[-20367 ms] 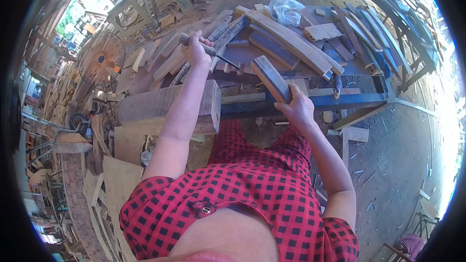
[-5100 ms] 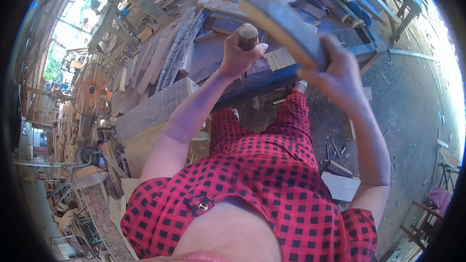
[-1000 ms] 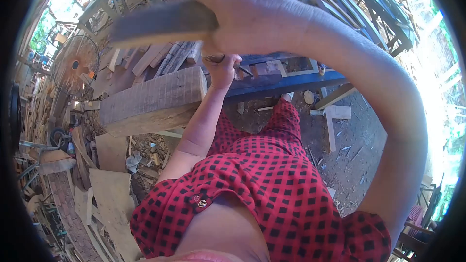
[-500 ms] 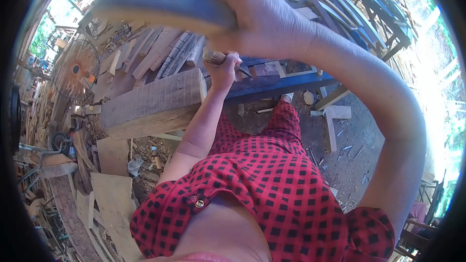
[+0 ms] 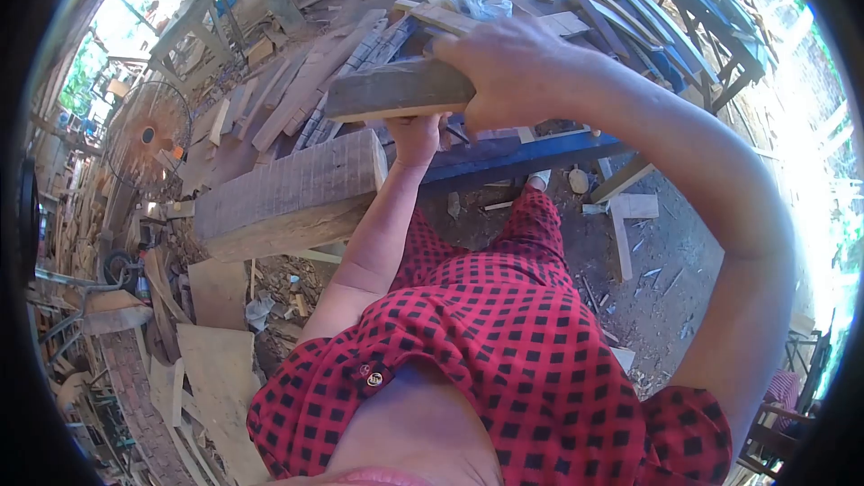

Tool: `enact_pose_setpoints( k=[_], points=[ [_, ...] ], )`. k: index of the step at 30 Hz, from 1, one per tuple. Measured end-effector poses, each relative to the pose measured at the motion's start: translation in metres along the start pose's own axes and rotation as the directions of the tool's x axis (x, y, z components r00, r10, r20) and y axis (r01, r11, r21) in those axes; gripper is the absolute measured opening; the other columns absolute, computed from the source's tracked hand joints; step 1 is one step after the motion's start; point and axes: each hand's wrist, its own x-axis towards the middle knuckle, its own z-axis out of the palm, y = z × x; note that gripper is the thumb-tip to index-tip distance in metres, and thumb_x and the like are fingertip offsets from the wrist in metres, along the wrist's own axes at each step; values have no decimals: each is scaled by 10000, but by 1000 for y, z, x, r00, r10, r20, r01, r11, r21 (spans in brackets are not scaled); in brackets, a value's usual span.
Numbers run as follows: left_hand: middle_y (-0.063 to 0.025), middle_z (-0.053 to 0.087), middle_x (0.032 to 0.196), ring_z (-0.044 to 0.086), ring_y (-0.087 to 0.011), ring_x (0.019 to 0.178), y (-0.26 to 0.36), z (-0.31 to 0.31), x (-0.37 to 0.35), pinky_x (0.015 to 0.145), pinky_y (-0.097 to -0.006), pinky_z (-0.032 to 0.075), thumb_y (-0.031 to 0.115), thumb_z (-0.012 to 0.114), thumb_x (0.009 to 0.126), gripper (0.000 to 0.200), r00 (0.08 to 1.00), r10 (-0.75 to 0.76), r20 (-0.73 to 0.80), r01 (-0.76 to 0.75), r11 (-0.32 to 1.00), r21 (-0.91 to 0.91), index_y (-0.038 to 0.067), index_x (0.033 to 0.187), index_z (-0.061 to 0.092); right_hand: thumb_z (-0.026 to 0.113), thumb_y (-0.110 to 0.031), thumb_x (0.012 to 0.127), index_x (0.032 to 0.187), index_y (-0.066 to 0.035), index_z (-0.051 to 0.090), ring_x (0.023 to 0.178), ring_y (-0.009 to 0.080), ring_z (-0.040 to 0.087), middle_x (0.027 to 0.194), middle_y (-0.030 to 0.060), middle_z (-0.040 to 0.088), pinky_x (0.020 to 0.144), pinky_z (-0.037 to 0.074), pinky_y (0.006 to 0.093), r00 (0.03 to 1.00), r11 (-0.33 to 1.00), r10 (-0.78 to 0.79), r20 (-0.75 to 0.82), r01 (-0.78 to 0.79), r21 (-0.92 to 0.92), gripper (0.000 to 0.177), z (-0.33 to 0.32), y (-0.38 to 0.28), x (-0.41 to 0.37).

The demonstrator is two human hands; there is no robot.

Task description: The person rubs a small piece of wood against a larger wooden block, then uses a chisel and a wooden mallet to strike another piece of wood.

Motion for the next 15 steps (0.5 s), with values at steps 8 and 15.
enact_pose_setpoints(
  k=[8, 15],
  points=[
    [-14, 545, 684, 574, -88, 540, 6, 12, 8, 516, -226, 491, -110, 620, 741, 211, 964, -245, 105, 258, 955, -144, 60, 782, 502, 761, -379, 649, 1041, -35, 543, 872, 392, 634, 862, 218, 652, 744, 475, 464, 870, 856, 411, -270, -267, 443, 565, 95, 45, -45],
    [-13, 552, 662, 573, -92, 533, 10, 19, 15, 514, -228, 489, -92, 631, 742, 199, 959, -262, 110, 278, 946, -168, 62, 765, 508, 742, -417, 637, 980, -46, 535, 893, 403, 628, 865, 218, 651, 766, 468, 462, 763, 646, 645, 46, -576, 500, 546, 205, 52, -89]
  ],
)
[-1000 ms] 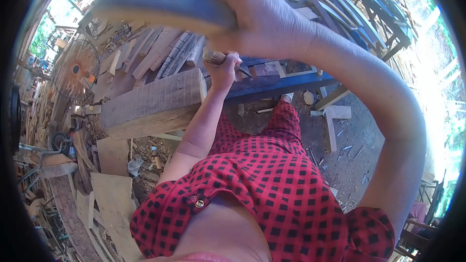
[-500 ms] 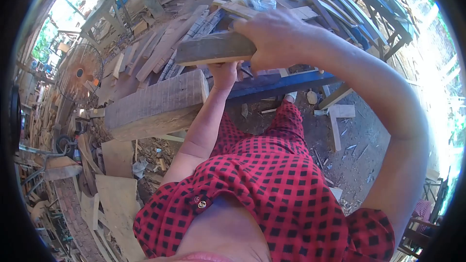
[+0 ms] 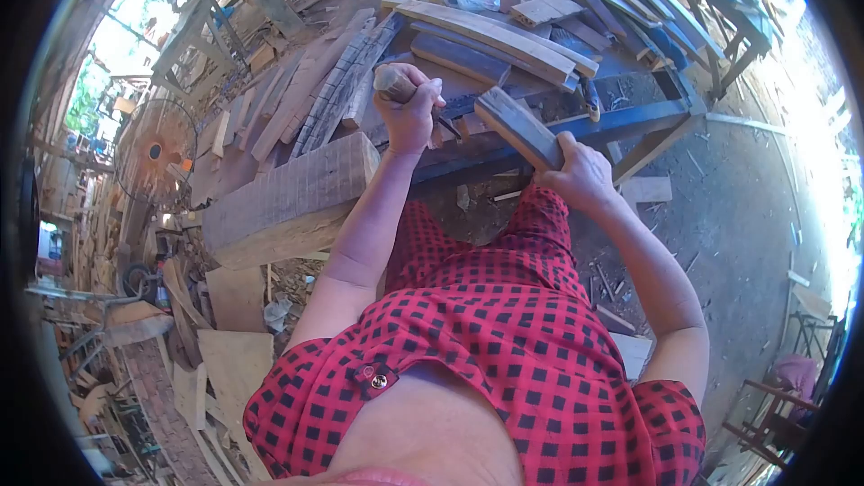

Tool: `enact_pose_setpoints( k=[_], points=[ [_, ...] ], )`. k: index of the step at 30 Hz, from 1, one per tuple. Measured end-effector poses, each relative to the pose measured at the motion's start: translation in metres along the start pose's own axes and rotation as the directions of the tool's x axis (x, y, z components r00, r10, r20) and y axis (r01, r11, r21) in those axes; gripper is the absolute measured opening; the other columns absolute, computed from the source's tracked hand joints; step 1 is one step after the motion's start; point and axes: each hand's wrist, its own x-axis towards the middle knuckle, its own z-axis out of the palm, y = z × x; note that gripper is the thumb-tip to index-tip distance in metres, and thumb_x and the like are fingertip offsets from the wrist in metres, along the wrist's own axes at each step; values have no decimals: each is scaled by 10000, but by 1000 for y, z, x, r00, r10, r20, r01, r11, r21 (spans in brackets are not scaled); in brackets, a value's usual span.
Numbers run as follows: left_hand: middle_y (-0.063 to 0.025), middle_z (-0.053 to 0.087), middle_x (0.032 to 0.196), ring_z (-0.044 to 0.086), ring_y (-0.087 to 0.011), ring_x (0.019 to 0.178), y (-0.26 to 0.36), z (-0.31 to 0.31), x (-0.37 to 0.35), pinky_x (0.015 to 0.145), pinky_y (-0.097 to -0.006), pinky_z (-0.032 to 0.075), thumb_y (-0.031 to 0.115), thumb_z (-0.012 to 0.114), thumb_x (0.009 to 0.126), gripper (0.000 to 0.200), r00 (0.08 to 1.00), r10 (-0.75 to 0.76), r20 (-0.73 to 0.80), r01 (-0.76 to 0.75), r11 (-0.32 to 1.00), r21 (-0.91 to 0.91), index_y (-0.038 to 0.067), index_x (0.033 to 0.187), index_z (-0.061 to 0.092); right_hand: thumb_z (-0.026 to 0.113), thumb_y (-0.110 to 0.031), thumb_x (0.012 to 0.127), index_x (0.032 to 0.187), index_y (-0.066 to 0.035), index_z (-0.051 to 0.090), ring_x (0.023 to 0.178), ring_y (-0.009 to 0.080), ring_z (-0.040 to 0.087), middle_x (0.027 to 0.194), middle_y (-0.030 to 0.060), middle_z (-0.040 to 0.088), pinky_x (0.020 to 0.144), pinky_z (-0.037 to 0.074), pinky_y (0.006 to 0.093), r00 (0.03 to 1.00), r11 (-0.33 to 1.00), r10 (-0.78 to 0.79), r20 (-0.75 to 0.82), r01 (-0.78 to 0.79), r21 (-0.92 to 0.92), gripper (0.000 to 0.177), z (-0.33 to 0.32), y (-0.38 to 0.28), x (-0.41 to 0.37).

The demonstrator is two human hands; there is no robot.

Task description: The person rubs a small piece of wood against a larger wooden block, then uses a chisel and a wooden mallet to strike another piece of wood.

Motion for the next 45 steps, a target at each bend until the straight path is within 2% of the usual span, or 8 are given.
enact_pose_setpoints(
  k=[5, 23, 28, 30, 35, 37, 39, 45],
  points=[
    [-22, 567, 644, 577, -98, 538, 3, 5, 6, 516, -232, 488, -76, 643, 727, 196, 967, -52, 251, 40, 998, 52, 62, 764, 510, 727, -398, 645, 983, -52, 519, 898, 398, 626, 883, 213, 649, 770, 477, 468, 999, 1000, 14, 39, -15, 18, 527, 26, 20, -6],
    [1, 581, 655, 557, -66, 543, 0, 39, 12, 522, -215, 459, -61, 661, 711, 186, 910, -189, 370, 134, 976, 169, 74, 728, 534, 765, -336, 602, 1082, -72, 557, 897, 408, 625, 901, 202, 650, 773, 474, 464, 995, 997, 30, 98, -36, 64, 586, 20, 32, 0],
    [12, 567, 641, 545, -59, 539, -4, 41, 14, 517, -211, 450, -45, 677, 710, 183, 916, -186, 355, 108, 968, 227, 72, 709, 536, 770, -169, 664, 1124, -16, 585, 857, 164, 616, 871, 79, 643, 768, 484, 314, 984, 583, 175, -23, -85, 808, 519, -39, 8, -4],
    [18, 561, 635, 542, -57, 538, -5, 43, 11, 515, -210, 448, -41, 683, 708, 181, 907, -228, 355, 147, 960, 240, 69, 705, 540, 761, -121, 704, 1230, 3, 521, 948, 112, 550, 1038, 67, 600, 833, 446, 265, 929, 462, 67, -365, 295, 836, 592, -63, -12, -11],
    [54, 579, 707, 526, -18, 643, -5, 52, 10, 595, -210, 457, -24, 693, 705, 159, 869, -179, 462, 15, 942, 336, 48, 802, 590, 759, -146, 705, 1249, -25, 486, 933, 174, 602, 1018, 101, 623, 825, 471, 297, 788, 548, -77, -611, 545, 634, 621, -61, -20, -13],
    [62, 575, 737, 513, -10, 679, -1, 51, 7, 629, -208, 462, -24, 697, 700, 183, 842, -324, 430, 213, 934, 287, 35, 848, 607, 778, -212, 668, 1216, -28, 506, 902, 255, 648, 959, 173, 644, 810, 488, 338, 949, 800, -252, -192, 316, 511, 639, -59, -11, -10],
    [52, 596, 783, 516, -10, 710, -7, 51, 13, 650, -203, 460, -27, 695, 698, 203, 876, -314, 367, 251, 945, 209, 27, 879, 620, 779, -239, 656, 1160, -20, 547, 910, 277, 655, 957, 195, 645, 819, 487, 353, 938, 855, -165, -304, 290, 430, 597, -71, -8, -14],
    [25, 644, 848, 549, -30, 730, -19, 52, 8, 664, -210, 471, -19, 693, 696, 230, 867, -195, 459, 27, 938, 347, 11, 917, 637, 770, -196, 685, 1211, -27, 503, 950, 208, 628, 1051, 175, 632, 817, 484, 332, 873, 457, -23, -488, 443, 771, 614, -87, -20, -29]
  ],
)
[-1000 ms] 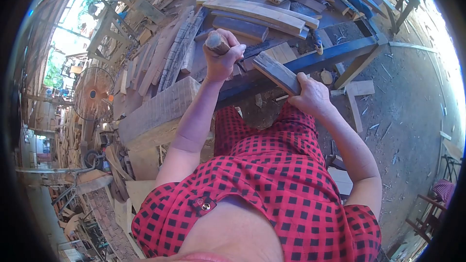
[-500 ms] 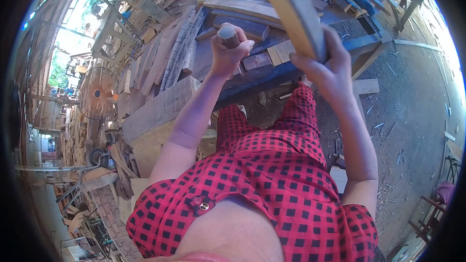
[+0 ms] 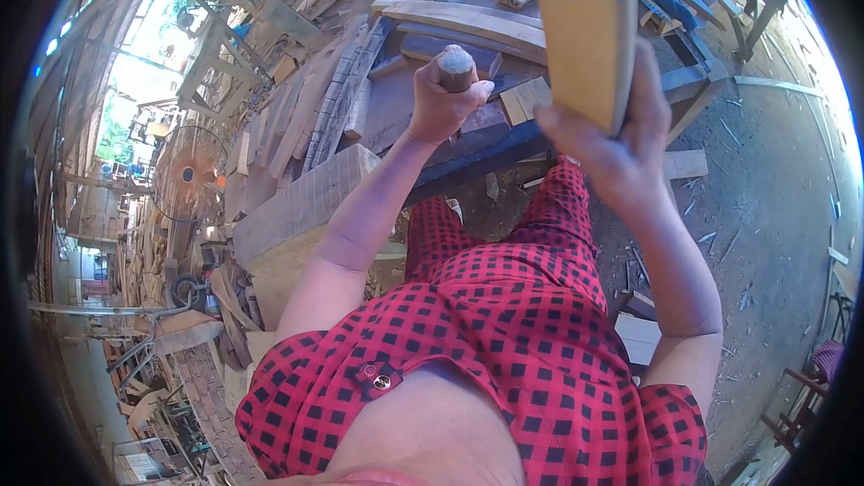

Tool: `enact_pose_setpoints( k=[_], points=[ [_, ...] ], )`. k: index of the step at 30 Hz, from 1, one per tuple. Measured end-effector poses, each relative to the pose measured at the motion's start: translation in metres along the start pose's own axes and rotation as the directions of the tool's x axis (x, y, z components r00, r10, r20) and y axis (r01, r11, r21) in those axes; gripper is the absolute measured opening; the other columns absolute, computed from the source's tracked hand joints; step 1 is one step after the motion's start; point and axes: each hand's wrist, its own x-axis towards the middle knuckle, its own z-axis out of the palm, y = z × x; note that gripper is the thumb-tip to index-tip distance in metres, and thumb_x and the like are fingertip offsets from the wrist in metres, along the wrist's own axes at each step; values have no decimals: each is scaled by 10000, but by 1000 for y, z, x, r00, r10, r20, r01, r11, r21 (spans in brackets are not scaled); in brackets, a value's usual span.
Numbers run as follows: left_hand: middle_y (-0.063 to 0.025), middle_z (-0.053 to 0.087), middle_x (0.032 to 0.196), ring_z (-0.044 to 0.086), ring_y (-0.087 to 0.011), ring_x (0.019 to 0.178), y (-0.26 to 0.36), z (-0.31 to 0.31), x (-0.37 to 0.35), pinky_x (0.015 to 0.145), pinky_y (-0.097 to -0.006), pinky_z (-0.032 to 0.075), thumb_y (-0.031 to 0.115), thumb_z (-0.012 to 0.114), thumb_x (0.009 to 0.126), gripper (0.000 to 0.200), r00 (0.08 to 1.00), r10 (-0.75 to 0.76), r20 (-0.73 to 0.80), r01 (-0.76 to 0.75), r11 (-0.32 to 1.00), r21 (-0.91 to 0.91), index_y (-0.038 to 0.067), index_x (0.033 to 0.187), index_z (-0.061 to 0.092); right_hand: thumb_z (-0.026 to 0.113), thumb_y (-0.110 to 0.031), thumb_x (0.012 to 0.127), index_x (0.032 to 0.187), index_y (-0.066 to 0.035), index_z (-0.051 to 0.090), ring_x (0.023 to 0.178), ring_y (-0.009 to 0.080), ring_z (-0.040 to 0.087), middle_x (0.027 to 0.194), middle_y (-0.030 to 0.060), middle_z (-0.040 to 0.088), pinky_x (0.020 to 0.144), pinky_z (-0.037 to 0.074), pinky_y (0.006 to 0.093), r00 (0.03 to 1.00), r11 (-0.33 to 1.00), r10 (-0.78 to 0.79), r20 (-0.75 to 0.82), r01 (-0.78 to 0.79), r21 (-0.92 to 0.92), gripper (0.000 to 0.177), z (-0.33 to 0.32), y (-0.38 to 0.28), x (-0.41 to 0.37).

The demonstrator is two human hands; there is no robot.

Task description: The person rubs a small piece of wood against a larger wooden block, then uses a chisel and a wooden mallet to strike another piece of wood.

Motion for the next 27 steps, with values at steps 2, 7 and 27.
enact_pose_setpoints(
  k=[2, 7, 27],
  points=[
    [30, 634, 831, 540, -32, 718, 0, -1, 1, 658, -217, 471, -8, 702, 691, 232, 999, -43, 4, 44, 993, -106, 14, 911, 633, 773, -183, 680, 1230, -19, 481, 945, 216, 632, 1029, 175, 636, 819, 485, 338, 976, 906, -88, 198, 161, -392, 644, 3, 25, -2],
    [26, 627, 804, 535, -36, 702, -1, -1, 2, 637, -226, 472, 5, 712, 689, 231, 997, -73, -12, 72, 993, -89, 14, 905, 631, 770, -167, 682, 1240, -5, 465, 854, 212, 634, 992, 100, 639, 767, 501, 337, 980, 942, -97, 175, 147, -301, 657, -10, 16, 8],
    [47, 558, 717, 475, -34, 678, 3, 5, 1, 619, -227, 446, 28, 720, 684, 191, 997, -78, 19, 80, 992, -99, 27, 838, 607, 789, -165, 631, 1146, 12, 529, 883, 168, 617, 943, 144, 646, 789, 481, 302, 968, 875, 90, 236, 37, -483, 603, -11, 23, 1]
  ],
)
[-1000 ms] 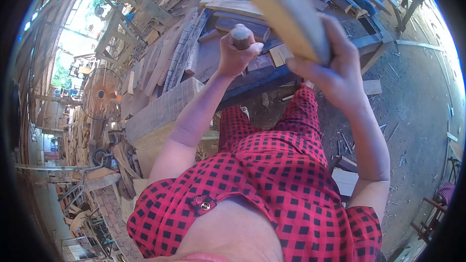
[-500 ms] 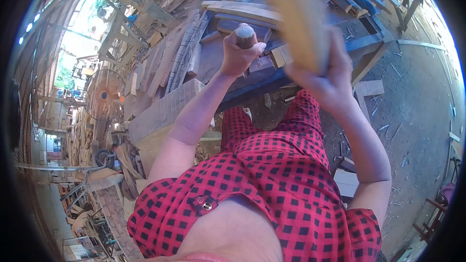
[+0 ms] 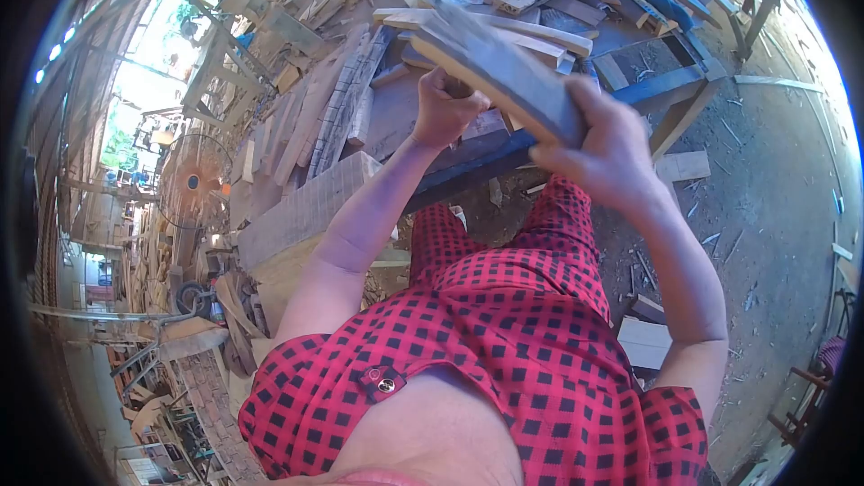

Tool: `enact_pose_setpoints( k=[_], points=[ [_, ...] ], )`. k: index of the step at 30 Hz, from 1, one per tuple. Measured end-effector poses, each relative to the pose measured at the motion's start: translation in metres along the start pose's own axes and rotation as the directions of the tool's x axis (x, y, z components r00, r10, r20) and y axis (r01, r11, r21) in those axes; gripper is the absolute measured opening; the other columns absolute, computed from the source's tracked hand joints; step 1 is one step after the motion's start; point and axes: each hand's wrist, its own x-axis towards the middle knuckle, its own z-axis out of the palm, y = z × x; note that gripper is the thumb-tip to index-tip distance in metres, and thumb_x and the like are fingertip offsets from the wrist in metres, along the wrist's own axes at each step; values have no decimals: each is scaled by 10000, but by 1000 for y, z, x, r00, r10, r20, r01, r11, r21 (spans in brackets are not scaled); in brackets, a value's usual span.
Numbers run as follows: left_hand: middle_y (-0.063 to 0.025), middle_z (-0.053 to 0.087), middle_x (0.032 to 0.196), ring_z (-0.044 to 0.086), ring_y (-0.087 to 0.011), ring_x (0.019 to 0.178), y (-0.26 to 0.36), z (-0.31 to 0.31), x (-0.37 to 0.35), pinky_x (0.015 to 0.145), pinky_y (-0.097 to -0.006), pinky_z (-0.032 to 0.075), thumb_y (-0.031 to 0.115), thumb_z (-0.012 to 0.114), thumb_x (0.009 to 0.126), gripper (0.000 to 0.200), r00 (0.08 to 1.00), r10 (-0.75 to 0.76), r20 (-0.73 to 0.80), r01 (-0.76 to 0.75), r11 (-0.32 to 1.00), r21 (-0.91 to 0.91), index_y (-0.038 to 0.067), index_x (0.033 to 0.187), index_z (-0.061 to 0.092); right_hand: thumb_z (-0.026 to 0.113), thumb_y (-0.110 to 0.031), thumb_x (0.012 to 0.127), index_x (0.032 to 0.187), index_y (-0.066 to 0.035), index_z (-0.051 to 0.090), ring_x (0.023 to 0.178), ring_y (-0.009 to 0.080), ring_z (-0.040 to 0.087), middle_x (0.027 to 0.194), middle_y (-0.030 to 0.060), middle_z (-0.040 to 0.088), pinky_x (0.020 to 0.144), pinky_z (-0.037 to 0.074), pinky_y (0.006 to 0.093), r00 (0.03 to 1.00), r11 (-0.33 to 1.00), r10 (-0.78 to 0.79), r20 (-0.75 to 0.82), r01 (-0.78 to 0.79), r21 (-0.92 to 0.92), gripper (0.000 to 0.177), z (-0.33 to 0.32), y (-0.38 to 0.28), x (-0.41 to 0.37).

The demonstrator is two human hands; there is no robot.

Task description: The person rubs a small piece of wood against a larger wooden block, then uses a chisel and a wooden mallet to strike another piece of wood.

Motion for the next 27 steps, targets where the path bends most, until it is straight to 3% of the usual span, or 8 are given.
enact_pose_setpoints(
  k=[3, 7, 9, 11, 14, 19, 21, 27],
  points=[
    [42, 581, 760, 489, -28, 709, 5, 0, 0, 651, -217, 453, 17, 719, 685, 204, 999, 44, 11, -45, 988, 150, 21, 860, 614, 790, -164, 631, 1181, 7, 509, 896, 172, 620, 948, 154, 645, 811, 476, 301, 974, 872, 54, -218, 61, 485, 640, -8, -29, 1],
    [30, 594, 783, 498, -30, 716, 2, 2, 1, 671, -217, 457, 15, 724, 682, 220, 990, 140, -2, -138, 982, 129, 20, 874, 616, 783, -144, 655, 1183, 3, 508, 914, 164, 602, 967, 119, 635, 810, 470, 293, 922, 910, -90, -377, 230, 345, 613, 13, -1, -1],
    [19, 598, 782, 505, -39, 714, 1, 4, 1, 677, -226, 465, 16, 730, 677, 237, 999, -41, 10, 42, 984, -173, 21, 883, 614, 771, -126, 690, 1179, 1, 510, 902, 156, 584, 968, 66, 616, 795, 465, 279, 989, 1000, 16, 144, -20, 21, 568, 10, 13, 1],
    [22, 600, 791, 505, -38, 716, 4, 6, 6, 675, -228, 466, 14, 727, 679, 233, 999, 40, -1, -40, 998, -52, 21, 883, 614, 759, -119, 713, 1177, -3, 510, 877, 152, 576, 948, 20, 595, 785, 464, 276, 991, 1000, 14, 134, -15, 6, 539, -4, 0, 4],
    [36, 616, 811, 524, -34, 734, -4, 3, -3, 676, -224, 465, 0, 715, 697, 233, 995, 101, 15, -102, 989, 111, 25, 914, 633, 762, -131, 709, 1177, -2, 512, 917, 150, 569, 1010, 27, 582, 805, 459, 295, 994, 834, 69, -88, -9, 552, 545, -15, -33, -1],
    [43, 590, 770, 504, -19, 699, 2, 9, -5, 619, -221, 454, -7, 698, 699, 206, 988, 153, -23, -151, 987, 62, 24, 885, 618, 753, -149, 686, 1161, -25, 527, 898, 115, 552, 981, 40, 596, 771, 451, 278, 966, 943, -180, -187, 224, 247, 541, 24, 12, 3],
    [47, 571, 739, 500, -15, 666, -4, 1, -3, 585, -210, 440, -14, 690, 704, 196, 994, 57, -88, -66, 993, -101, 24, 879, 610, 740, -147, 671, 1137, -26, 550, 825, 111, 560, 908, 44, 608, 714, 457, 275, 983, 936, 154, 100, -177, 305, 518, 20, 15, -1],
    [25, 571, 713, 543, -68, 584, -16, -52, -29, 541, -225, 442, 22, 698, 753, 169, 903, 75, -423, -170, 967, -190, 81, 813, 552, 750, -137, 668, 1125, -44, 550, 571, 48, 492, 785, 6, 558, 474, 364, 230, 950, 864, 308, 54, -303, 403, 507, 33, 43, 5]
  ],
)
